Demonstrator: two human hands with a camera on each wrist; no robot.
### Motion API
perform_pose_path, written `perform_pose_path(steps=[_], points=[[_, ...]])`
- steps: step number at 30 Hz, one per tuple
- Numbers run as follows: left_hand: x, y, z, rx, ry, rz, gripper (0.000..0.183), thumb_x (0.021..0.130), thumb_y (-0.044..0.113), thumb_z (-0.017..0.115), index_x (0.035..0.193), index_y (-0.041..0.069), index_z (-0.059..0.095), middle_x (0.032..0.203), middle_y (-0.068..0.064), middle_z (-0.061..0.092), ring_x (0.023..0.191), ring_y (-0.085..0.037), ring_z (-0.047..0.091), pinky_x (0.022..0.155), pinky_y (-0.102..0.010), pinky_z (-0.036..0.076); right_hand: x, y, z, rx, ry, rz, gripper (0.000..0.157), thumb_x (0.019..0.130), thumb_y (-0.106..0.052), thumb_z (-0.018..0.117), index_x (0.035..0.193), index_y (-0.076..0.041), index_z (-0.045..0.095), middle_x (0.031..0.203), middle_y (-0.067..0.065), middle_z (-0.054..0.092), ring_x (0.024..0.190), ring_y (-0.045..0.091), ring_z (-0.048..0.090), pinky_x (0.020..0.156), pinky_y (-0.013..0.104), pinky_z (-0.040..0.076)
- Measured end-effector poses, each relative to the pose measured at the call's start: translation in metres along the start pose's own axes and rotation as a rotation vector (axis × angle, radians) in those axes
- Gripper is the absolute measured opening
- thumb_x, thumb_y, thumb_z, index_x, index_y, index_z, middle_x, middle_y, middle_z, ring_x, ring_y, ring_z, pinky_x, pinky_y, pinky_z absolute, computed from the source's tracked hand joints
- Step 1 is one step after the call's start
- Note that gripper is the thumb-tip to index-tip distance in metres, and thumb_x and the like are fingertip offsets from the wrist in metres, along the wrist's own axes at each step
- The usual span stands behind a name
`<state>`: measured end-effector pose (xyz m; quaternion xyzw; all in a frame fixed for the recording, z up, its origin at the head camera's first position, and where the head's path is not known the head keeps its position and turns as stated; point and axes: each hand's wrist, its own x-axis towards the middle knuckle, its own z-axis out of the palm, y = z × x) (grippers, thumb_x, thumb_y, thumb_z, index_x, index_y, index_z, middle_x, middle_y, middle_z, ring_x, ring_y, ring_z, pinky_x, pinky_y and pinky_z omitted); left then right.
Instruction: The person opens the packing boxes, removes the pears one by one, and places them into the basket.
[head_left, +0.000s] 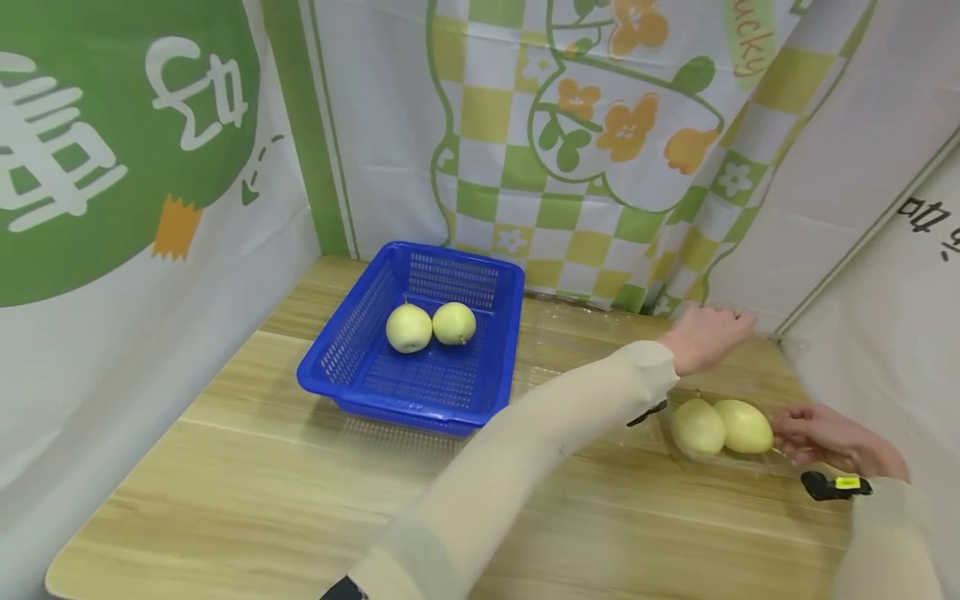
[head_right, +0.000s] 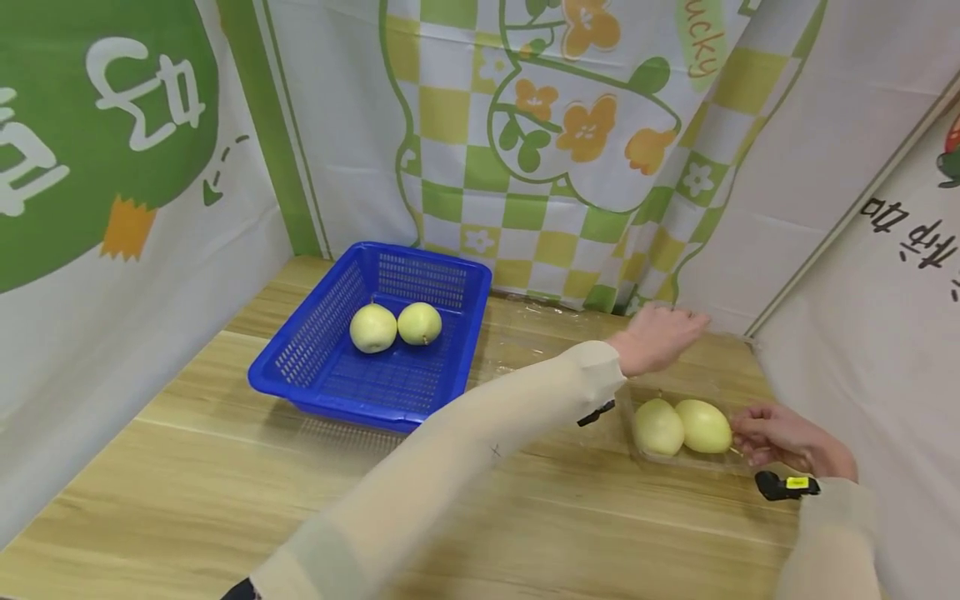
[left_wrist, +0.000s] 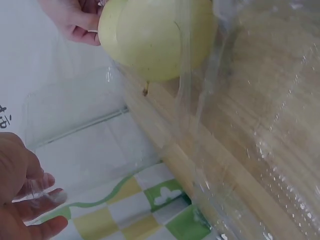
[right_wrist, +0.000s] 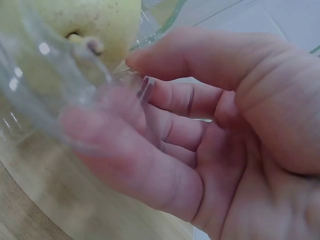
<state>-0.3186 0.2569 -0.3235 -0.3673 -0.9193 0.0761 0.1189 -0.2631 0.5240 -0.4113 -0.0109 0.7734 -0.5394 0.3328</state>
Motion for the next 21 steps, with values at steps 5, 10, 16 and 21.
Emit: perform_pose_path(steps=[5,10,16,21], points=[[-0.007,-0.012,-0.002,0.031,-0.029,-0.019,0.04,0.1,0.025,0.035,0.139,0.032,0.032,0.13,0.01,0.051,0.111,-0.014,0.054,0.09,-0.032,0.044,-0.002,0.001,-0.001,0.032,-0.046,-0.019,0.022,0.1,-0.015,0.039,0.102,-0.007,0.059,0.087,0.001,0.065,0.072,0.009,0.063,0.066,0.033,0.057],[-0.012,-0.021,-0.002,0.027,-0.03,-0.031,0.043,0.099,0.025,0.037,0.141,0.032,0.031,0.131,0.008,0.051,0.11,-0.016,0.054,0.089,-0.032,0.045,-0.005,0.002,-0.002,0.075,-0.108,-0.029,0.025,0.1,-0.012,0.037,0.103,-0.007,0.061,0.089,0.001,0.066,0.075,0.01,0.064,0.068,0.033,0.057],[-0.014,-0.031,-0.003,0.008,-0.026,-0.032,0.037,0.099,0.026,0.038,0.135,0.031,0.037,0.124,0.007,0.055,0.105,-0.014,0.057,0.085,-0.032,0.047,-0.008,0.002,-0.002,0.125,-0.142,-0.034,0.027,0.1,-0.008,0.035,0.103,-0.005,0.062,0.09,0.004,0.068,0.077,0.013,0.066,0.071,0.036,0.056],[-0.017,-0.04,-0.005,-0.024,-0.041,-0.043,0.038,0.099,0.028,0.038,0.136,0.032,0.036,0.126,0.007,0.054,0.11,-0.016,0.055,0.09,-0.035,0.044,-0.009,0.002,-0.001,0.111,-0.136,-0.037,0.026,0.1,-0.009,0.037,0.101,-0.007,0.062,0.09,0.003,0.068,0.077,0.013,0.066,0.071,0.036,0.056]])
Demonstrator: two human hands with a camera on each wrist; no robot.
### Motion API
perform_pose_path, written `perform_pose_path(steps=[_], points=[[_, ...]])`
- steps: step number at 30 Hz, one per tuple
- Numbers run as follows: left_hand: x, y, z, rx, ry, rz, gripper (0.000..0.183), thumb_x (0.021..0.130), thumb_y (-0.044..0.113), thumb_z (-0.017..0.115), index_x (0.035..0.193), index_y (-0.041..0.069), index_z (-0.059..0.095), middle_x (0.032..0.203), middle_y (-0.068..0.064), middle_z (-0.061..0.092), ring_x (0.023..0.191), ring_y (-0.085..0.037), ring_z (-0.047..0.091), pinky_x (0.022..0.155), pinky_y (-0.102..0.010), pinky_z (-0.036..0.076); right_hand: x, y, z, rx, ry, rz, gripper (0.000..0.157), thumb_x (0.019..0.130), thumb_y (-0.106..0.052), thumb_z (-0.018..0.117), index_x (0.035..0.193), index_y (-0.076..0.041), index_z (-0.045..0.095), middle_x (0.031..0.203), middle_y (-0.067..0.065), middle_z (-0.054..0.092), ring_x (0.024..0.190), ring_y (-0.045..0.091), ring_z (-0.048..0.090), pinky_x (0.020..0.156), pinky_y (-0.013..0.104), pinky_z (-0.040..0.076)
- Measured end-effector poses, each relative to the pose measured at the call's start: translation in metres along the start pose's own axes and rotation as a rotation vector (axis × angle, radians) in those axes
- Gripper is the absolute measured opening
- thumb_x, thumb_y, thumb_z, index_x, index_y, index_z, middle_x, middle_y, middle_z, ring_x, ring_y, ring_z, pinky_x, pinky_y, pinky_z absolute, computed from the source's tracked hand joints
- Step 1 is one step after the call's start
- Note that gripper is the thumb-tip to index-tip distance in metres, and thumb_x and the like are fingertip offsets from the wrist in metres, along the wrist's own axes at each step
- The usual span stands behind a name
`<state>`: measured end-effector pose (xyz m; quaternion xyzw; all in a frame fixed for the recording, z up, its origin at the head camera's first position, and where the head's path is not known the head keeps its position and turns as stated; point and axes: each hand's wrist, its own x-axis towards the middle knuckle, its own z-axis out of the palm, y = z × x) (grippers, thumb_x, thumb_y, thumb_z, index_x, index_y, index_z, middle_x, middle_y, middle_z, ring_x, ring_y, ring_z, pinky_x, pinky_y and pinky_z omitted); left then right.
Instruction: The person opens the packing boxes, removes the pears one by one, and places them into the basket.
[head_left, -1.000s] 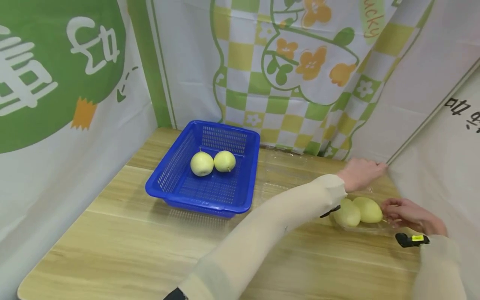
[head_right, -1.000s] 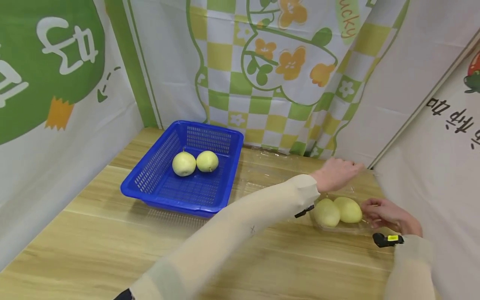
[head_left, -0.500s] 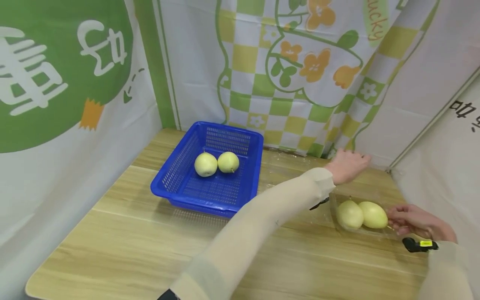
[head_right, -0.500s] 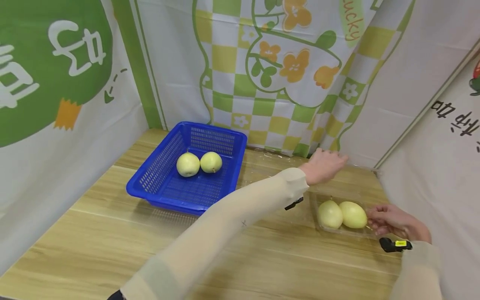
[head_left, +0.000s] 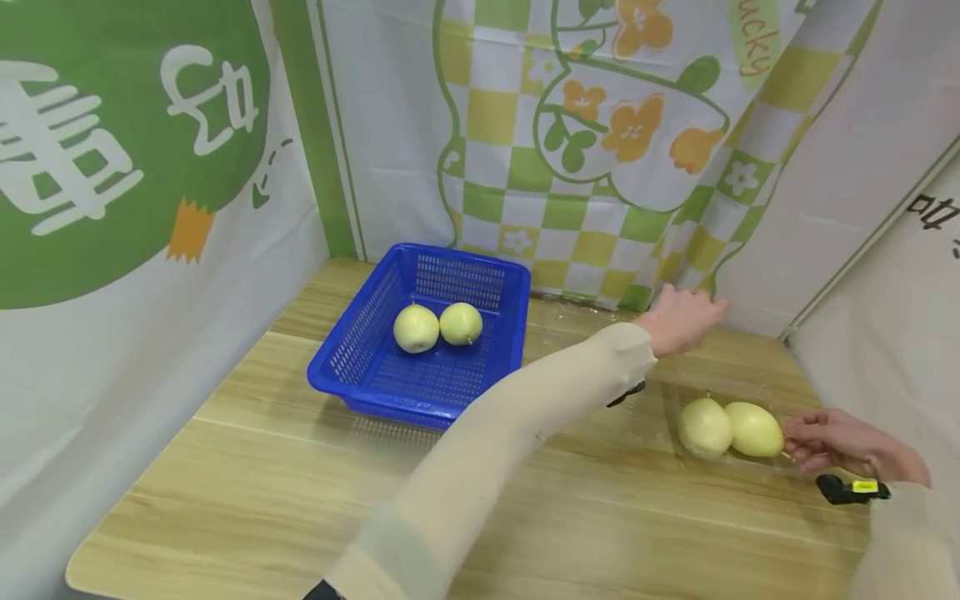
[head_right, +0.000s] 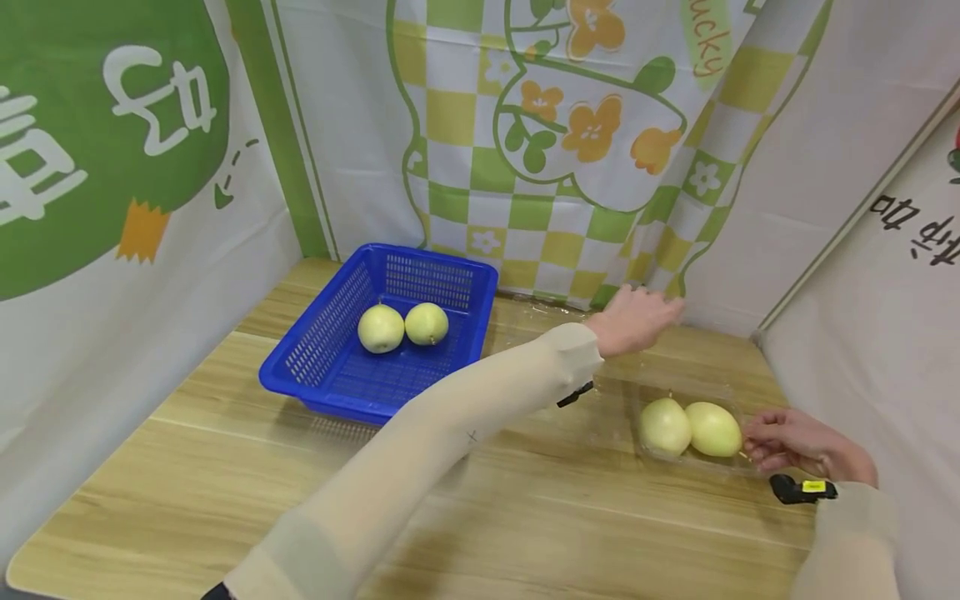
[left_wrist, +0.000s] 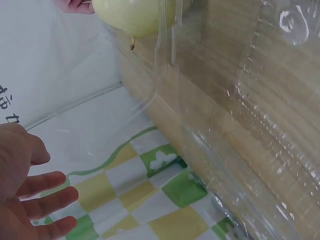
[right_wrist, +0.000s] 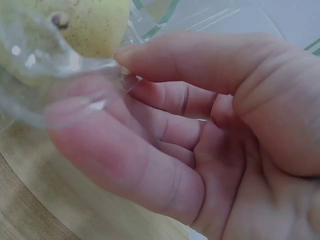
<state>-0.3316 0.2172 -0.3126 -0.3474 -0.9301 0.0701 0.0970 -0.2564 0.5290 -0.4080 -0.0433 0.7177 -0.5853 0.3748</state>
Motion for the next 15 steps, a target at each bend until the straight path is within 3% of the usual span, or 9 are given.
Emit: perform_pose_path(steps=[9,15], points=[[-0.011,-0.018,-0.006,0.022,0.026,0.003,0.035,0.101,0.028,0.031,0.134,0.028,0.039,0.119,0.007,0.058,0.102,-0.015,0.057,0.084,-0.031,0.045,0.0,-0.001,0.002,-0.001,-0.017,-0.003,0.025,0.1,-0.009,0.036,0.1,-0.006,0.061,0.089,0.003,0.067,0.077,0.012,0.066,0.07,0.033,0.056],[-0.018,-0.029,-0.014,0.059,0.037,0.024,0.036,0.098,0.025,0.036,0.133,0.026,0.04,0.111,0.006,0.059,0.091,-0.013,0.058,0.076,-0.028,0.046,0.0,0.002,-0.001,-0.015,-0.009,-0.014,0.026,0.1,-0.01,0.035,0.098,-0.007,0.061,0.088,0.002,0.067,0.076,0.011,0.065,0.068,0.032,0.057]])
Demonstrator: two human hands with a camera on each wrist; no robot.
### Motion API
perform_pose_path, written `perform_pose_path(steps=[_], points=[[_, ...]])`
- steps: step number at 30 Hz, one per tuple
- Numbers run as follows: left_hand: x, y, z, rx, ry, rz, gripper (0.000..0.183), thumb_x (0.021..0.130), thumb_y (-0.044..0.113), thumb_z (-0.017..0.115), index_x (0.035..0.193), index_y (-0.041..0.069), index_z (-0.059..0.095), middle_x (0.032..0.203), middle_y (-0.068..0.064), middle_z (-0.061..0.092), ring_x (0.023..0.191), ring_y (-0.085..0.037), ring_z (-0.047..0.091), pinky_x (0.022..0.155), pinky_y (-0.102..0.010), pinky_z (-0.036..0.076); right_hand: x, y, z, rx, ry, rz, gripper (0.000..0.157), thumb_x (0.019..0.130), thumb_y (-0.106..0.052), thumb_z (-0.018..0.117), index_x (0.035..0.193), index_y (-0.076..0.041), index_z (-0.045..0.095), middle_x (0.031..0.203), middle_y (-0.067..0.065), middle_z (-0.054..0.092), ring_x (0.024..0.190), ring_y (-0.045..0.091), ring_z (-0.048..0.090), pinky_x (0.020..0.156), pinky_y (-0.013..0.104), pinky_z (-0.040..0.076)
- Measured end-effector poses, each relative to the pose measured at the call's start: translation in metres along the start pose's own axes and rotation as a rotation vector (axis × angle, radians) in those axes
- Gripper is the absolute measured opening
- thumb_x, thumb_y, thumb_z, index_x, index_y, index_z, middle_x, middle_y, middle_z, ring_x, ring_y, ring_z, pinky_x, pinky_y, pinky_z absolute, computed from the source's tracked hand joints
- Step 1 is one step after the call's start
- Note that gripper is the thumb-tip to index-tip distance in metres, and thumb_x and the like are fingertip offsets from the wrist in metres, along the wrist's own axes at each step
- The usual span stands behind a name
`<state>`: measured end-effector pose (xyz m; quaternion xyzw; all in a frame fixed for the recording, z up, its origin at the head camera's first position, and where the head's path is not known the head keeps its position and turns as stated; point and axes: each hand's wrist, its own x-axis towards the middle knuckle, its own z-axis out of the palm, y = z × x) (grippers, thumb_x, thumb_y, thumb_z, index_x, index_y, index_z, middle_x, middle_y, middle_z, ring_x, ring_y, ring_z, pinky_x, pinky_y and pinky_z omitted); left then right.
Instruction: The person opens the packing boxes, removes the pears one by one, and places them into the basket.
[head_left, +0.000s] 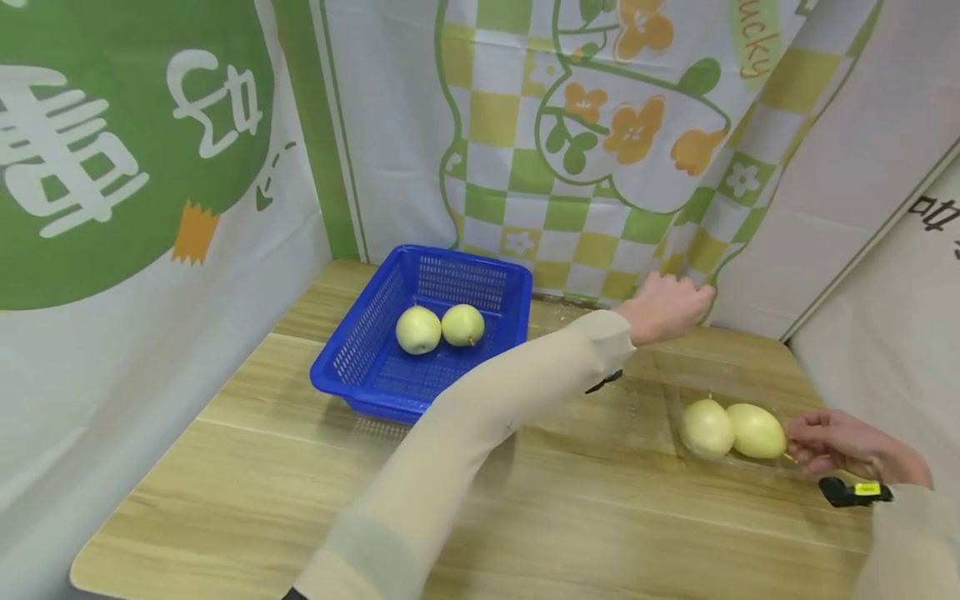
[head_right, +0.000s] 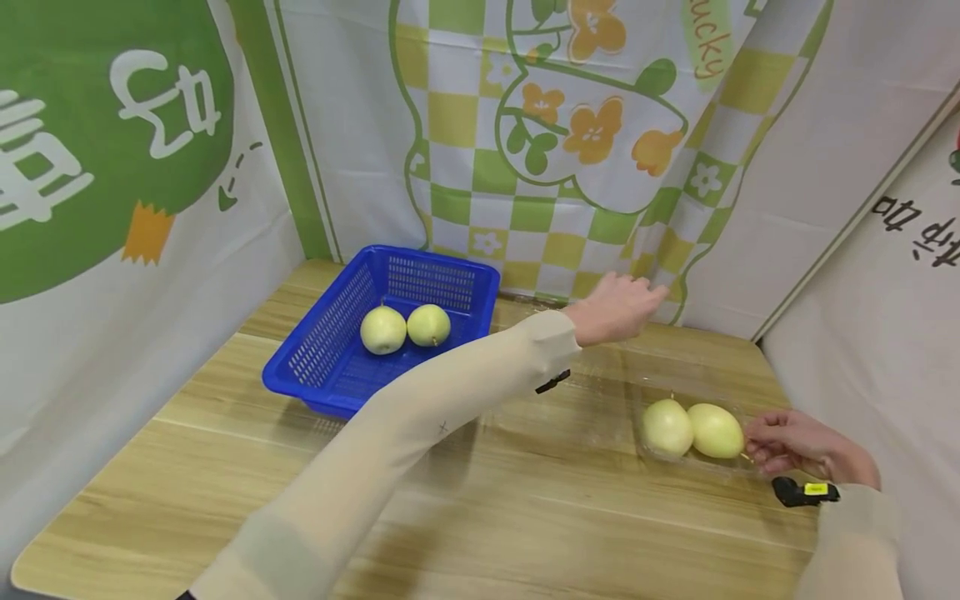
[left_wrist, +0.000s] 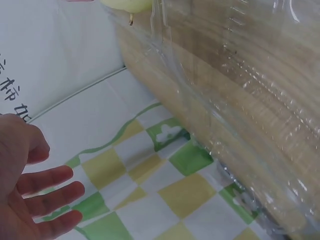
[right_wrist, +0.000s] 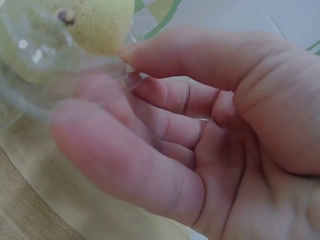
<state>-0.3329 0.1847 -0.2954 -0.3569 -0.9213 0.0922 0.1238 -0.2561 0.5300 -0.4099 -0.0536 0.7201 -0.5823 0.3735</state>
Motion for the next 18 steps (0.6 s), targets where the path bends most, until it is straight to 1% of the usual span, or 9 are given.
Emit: perform_pose_path(steps=[4,6,9,13,16,18], points=[[-0.008,-0.009,-0.007,-0.004,0.013,0.025,0.03,0.095,0.025,0.041,0.125,0.024,0.045,0.103,0.005,0.059,0.084,-0.012,0.057,0.071,-0.028,0.047,0.002,0.002,0.002,-0.026,0.029,0.013,0.025,0.1,-0.012,0.037,0.097,-0.009,0.061,0.086,0.002,0.066,0.074,0.01,0.065,0.066,0.033,0.057],[-0.012,-0.014,-0.012,-0.008,0.015,0.034,0.03,0.095,0.024,0.041,0.124,0.023,0.045,0.104,0.005,0.059,0.084,-0.013,0.057,0.071,-0.028,0.048,0.003,0.001,0.004,-0.038,0.035,0.025,0.024,0.1,-0.013,0.037,0.097,-0.009,0.061,0.086,0.001,0.066,0.073,0.01,0.064,0.066,0.033,0.057],[-0.019,-0.02,-0.022,-0.003,0.035,0.057,0.031,0.095,0.022,0.037,0.124,0.023,0.045,0.105,0.004,0.059,0.085,-0.012,0.057,0.069,-0.028,0.049,-0.001,-0.003,0.006,-0.067,0.054,0.044,0.023,0.1,-0.016,0.039,0.097,-0.009,0.061,0.084,0.001,0.066,0.07,0.008,0.063,0.063,0.031,0.057],[-0.028,-0.028,-0.035,0.004,0.091,0.109,0.031,0.096,0.019,0.028,0.12,0.02,0.047,0.099,0.004,0.059,0.081,-0.011,0.054,0.064,-0.026,0.047,-0.007,-0.006,0.005,-0.093,0.094,0.065,0.023,0.1,-0.019,0.04,0.097,-0.011,0.062,0.083,0.001,0.066,0.066,0.008,0.062,0.06,0.03,0.056],[-0.039,-0.036,-0.04,0.013,0.1,0.126,0.032,0.096,0.019,0.027,0.12,0.019,0.048,0.097,0.004,0.059,0.079,-0.011,0.054,0.064,-0.026,0.046,-0.005,-0.007,0.004,-0.081,0.098,0.073,0.023,0.1,-0.018,0.039,0.1,-0.013,0.062,0.085,0.002,0.066,0.066,0.008,0.063,0.06,0.031,0.057],[-0.047,-0.042,-0.041,0.018,0.098,0.127,0.031,0.096,0.02,0.03,0.12,0.019,0.049,0.096,0.003,0.059,0.078,-0.011,0.054,0.063,-0.026,0.047,0.0,-0.007,0.005,-0.074,0.088,0.07,0.023,0.1,-0.018,0.039,0.101,-0.014,0.062,0.087,0.002,0.066,0.066,0.008,0.063,0.06,0.031,0.056]])
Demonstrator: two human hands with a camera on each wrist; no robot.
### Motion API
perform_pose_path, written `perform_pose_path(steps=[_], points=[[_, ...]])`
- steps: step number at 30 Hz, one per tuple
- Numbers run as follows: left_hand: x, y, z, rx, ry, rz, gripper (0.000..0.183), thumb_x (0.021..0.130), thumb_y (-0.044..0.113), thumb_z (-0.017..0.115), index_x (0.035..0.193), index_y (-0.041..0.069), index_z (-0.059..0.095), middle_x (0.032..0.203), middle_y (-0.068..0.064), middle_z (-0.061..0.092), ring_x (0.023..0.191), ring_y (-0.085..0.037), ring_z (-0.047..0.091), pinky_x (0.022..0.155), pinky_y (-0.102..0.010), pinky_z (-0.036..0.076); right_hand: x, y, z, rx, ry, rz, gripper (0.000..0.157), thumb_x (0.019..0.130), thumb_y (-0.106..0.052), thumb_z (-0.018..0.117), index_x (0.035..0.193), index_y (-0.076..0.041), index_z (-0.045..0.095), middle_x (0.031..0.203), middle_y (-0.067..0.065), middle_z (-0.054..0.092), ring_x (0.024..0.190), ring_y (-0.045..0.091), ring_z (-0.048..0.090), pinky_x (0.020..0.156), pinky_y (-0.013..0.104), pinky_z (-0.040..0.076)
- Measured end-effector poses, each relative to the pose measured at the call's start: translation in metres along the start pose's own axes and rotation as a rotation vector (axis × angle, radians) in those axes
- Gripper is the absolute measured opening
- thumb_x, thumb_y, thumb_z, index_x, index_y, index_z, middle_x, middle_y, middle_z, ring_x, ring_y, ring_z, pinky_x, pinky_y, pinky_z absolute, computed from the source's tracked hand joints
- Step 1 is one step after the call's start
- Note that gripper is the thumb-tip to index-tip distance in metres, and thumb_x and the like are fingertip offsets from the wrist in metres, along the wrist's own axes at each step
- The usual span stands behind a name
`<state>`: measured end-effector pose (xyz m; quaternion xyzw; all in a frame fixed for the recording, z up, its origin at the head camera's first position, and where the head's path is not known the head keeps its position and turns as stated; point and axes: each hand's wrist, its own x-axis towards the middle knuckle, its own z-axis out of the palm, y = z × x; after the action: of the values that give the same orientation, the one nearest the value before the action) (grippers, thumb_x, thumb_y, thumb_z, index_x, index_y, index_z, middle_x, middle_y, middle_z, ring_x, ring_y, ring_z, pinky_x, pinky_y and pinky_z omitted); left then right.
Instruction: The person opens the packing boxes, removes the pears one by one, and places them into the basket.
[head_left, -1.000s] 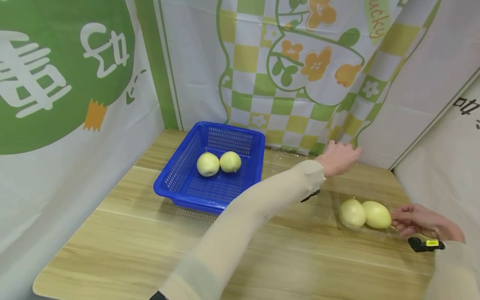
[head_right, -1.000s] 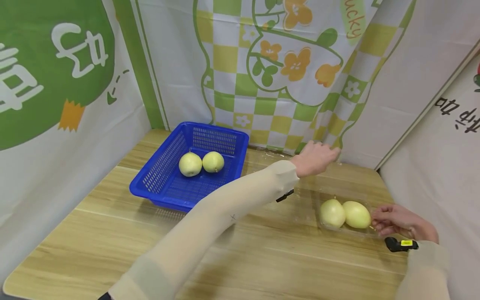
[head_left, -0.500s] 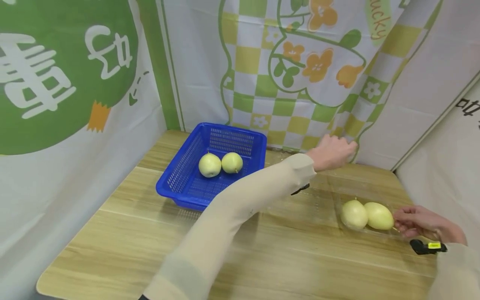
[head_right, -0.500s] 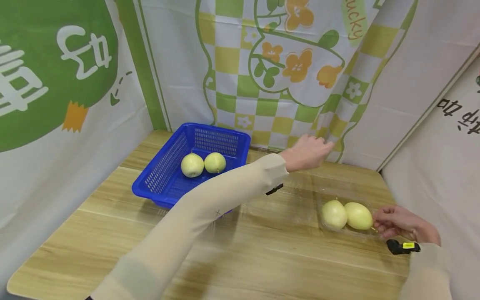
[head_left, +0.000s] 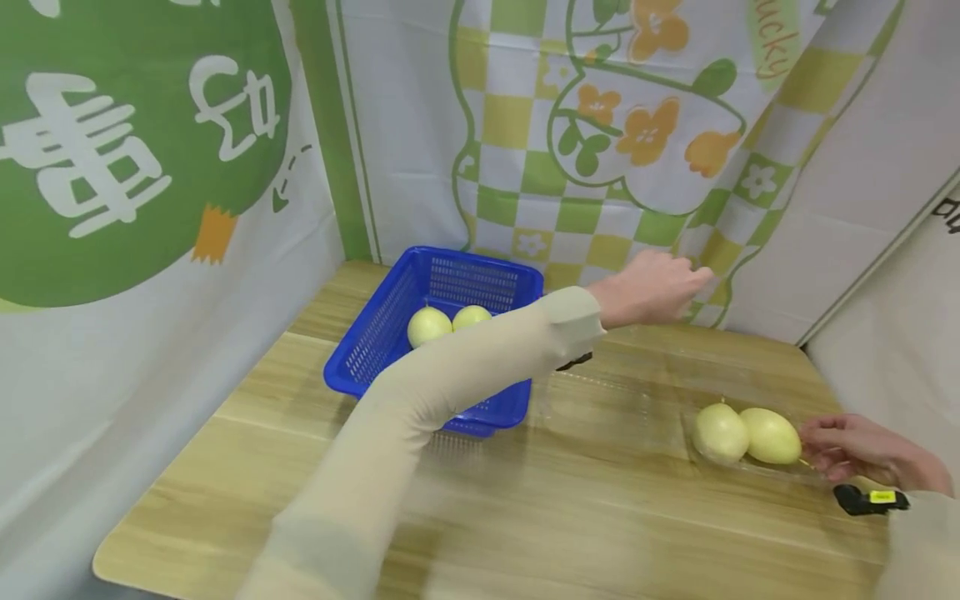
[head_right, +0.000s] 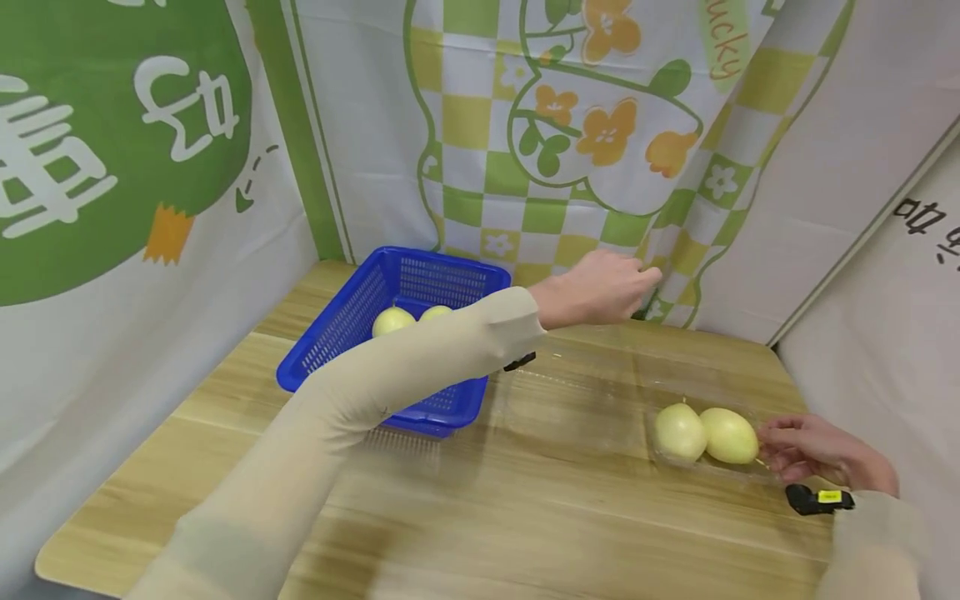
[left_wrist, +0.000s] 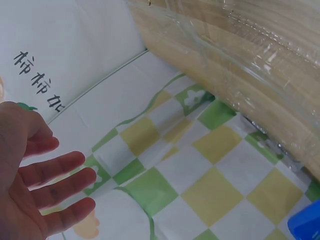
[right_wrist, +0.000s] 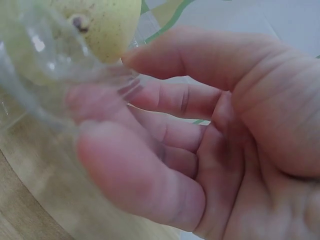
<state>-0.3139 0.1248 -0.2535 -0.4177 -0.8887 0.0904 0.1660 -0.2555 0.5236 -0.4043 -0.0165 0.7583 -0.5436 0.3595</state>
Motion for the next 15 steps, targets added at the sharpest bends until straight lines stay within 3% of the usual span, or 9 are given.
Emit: perform_pose_path(steps=[8,15], points=[[-0.03,-0.023,-0.008,-0.042,0.055,0.028,0.031,0.093,0.016,0.032,0.118,0.015,0.051,0.091,0.002,0.058,0.074,-0.01,0.05,0.06,-0.025,0.047,0.001,-0.002,0.002,-0.033,-0.004,-0.026,0.021,0.1,-0.02,0.039,0.104,-0.014,0.059,0.09,0.003,0.066,0.071,0.009,0.063,0.059,0.031,0.056],[-0.053,-0.042,-0.011,-0.055,0.071,0.027,0.019,0.092,0.017,0.035,0.099,0.015,0.052,0.078,0.003,0.05,0.065,-0.01,0.044,0.053,-0.023,0.042,0.002,-0.01,0.003,-0.124,0.131,0.014,0.023,0.099,-0.028,0.042,0.104,-0.012,0.058,0.084,0.001,0.063,0.073,0.013,0.063,0.062,0.038,0.056]])
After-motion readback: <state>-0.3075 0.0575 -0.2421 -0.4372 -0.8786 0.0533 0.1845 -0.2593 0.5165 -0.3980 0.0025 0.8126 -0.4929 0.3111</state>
